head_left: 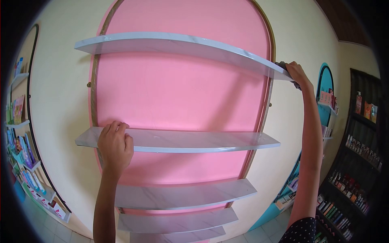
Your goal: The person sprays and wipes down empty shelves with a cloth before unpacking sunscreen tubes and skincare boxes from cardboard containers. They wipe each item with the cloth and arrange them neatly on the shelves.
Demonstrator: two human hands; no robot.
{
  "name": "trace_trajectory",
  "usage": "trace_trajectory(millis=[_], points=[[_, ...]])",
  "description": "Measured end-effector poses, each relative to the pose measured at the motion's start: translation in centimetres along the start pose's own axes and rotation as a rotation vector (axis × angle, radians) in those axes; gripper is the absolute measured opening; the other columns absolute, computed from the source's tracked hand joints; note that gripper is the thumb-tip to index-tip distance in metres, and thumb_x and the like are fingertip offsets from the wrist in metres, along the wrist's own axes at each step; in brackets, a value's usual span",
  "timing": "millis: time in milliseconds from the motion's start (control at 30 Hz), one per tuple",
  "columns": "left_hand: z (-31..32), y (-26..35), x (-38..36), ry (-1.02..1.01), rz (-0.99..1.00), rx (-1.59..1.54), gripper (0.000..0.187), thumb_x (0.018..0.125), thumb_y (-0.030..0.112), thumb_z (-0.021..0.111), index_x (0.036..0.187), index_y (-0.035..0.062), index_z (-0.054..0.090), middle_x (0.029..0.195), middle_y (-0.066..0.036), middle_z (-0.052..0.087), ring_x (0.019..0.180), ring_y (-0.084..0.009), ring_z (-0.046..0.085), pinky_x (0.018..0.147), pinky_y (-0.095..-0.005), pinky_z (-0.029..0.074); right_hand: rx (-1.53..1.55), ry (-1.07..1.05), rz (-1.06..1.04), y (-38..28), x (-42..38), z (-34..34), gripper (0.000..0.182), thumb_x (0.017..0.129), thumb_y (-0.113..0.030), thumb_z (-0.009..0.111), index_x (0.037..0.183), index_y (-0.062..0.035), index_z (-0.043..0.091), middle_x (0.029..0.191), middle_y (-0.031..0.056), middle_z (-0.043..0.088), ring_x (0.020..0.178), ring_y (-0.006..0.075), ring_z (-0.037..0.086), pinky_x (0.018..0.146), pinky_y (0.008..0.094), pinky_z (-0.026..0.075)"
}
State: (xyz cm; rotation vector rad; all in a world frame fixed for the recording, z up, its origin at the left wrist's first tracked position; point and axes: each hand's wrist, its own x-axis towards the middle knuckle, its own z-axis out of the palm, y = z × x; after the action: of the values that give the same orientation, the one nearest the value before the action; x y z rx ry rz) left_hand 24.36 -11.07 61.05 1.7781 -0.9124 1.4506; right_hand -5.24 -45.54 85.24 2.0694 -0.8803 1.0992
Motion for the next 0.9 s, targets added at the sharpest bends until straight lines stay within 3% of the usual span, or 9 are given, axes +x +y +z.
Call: trace_trajectory(millis=[200,300,333,367,533,633,767,867,900], points=[[0.0,-0.1,0.0,0.01,0.015,-0.016,0.019,0.061,0.006,0.047,0.075,-0.0018,0.055,0.078,-0.013,0.052,0.074,-0.0279,0.049,0.067,-0.0372,0.04,0.351,-0.032,0.034,-6.8,0.5,-3.2,0.03,0.079,-0.017,0.032,0.074,0.0024,0.054,0.08,0.0183,0.057,0.072,0.0273,0.055,0.069,0.0356,0.043],[-0.2,-0.3,-0.2,-0.013,0.005,-0.049,0.019,0.062,0.007,0.046,0.077,-0.0001,0.055,0.081,-0.013,0.051,0.079,-0.029,0.049,0.073,-0.0376,0.039,0.298,-0.006,-0.248,-10.3,1.6,-4.2,0.032,0.079,-0.018,0.029,0.074,0.005,0.05,0.08,0.0194,0.055,0.071,0.0295,0.053,0.069,0.0355,0.04],[0.2,-0.6,-0.3,0.015,0.012,-0.035,0.02,0.061,0.008,0.047,0.077,-0.0003,0.056,0.081,-0.014,0.052,0.079,-0.0286,0.049,0.073,-0.0376,0.039,0.276,-0.148,-0.262,-11.2,2.2,-5.0,0.045,0.082,-0.035,0.026,0.092,0.0045,0.046,0.097,0.0143,0.046,0.086,0.0228,0.044,0.081,0.0291,0.033],[0.5,-0.8,-0.4,0.042,0.023,-0.019,0.02,0.061,0.009,0.048,0.077,-0.0004,0.056,0.08,-0.014,0.052,0.079,-0.0282,0.05,0.073,-0.0376,0.04,0.248,-0.216,-0.283,-12.5,3.1,-5.4,0.047,0.082,-0.036,0.025,0.091,0.0056,0.044,0.1,0.0147,0.044,0.088,0.0218,0.042,0.082,0.0294,0.032],[0.4,-0.5,-0.3,-0.001,-0.045,-0.077,0.021,0.06,0.012,0.049,0.074,-0.001,0.056,0.078,-0.015,0.053,0.077,-0.0275,0.051,0.069,-0.0372,0.041,0.454,-0.248,-0.177,-22.9,3.2,-9.1,0.043,0.081,-0.035,0.028,0.081,0.0028,0.048,0.076,0.0073,0.049,0.071,0.0159,0.045,0.072,0.028,0.035],[0.4,-0.6,-0.3,0.019,-0.035,-0.094,0.02,0.06,0.012,0.049,0.073,-0.0013,0.056,0.076,-0.015,0.052,0.075,-0.0272,0.05,0.067,-0.037,0.041,0.638,-0.243,-0.367,-28.6,4.2,-10.5,0.042,0.08,-0.035,0.03,0.078,0.0014,0.051,0.069,0.0036,0.049,0.066,0.0127,0.045,0.067,0.0278,0.036],[0.5,-0.8,-0.2,0.06,-0.02,-0.132,0.017,0.059,0.011,0.049,0.068,-0.0018,0.054,0.071,-0.014,0.05,0.072,-0.0265,0.049,0.065,-0.037,0.04,0.788,-0.193,-0.486,-36.9,4.9,-12.6,0.042,0.08,-0.035,0.032,0.086,-0.001,0.056,0.078,0.0049,0.054,0.072,0.0139,0.048,0.069,0.0289,0.036],[0.6,-1.0,-0.2,0.109,0.027,-0.191,0.015,0.06,0.013,0.049,0.068,-0.0003,0.052,0.071,-0.012,0.048,0.074,-0.0263,0.047,0.072,-0.0374,0.038,0.826,-0.065,-0.608,-41.4,6.1,-12.8,0.04,0.079,-0.034,0.034,0.089,-0.0023,0.056,0.079,0.0088,0.056,0.07,0.018,0.05,0.068,0.0311,0.037],[0.8,-1.1,-0.1,0.099,0.03,-0.19,0.015,0.06,0.013,0.049,0.068,-0.0003,0.052,0.071,-0.012,0.048,0.074,-0.0263,0.047,0.072,-0.0374,0.038,0.855,0.127,-0.544,-42.6,5.1,-13.2,0.037,0.078,-0.031,0.037,0.09,-0.0016,0.056,0.079,0.0117,0.056,0.067,0.0214,0.051,0.066,0.0317,0.037]])
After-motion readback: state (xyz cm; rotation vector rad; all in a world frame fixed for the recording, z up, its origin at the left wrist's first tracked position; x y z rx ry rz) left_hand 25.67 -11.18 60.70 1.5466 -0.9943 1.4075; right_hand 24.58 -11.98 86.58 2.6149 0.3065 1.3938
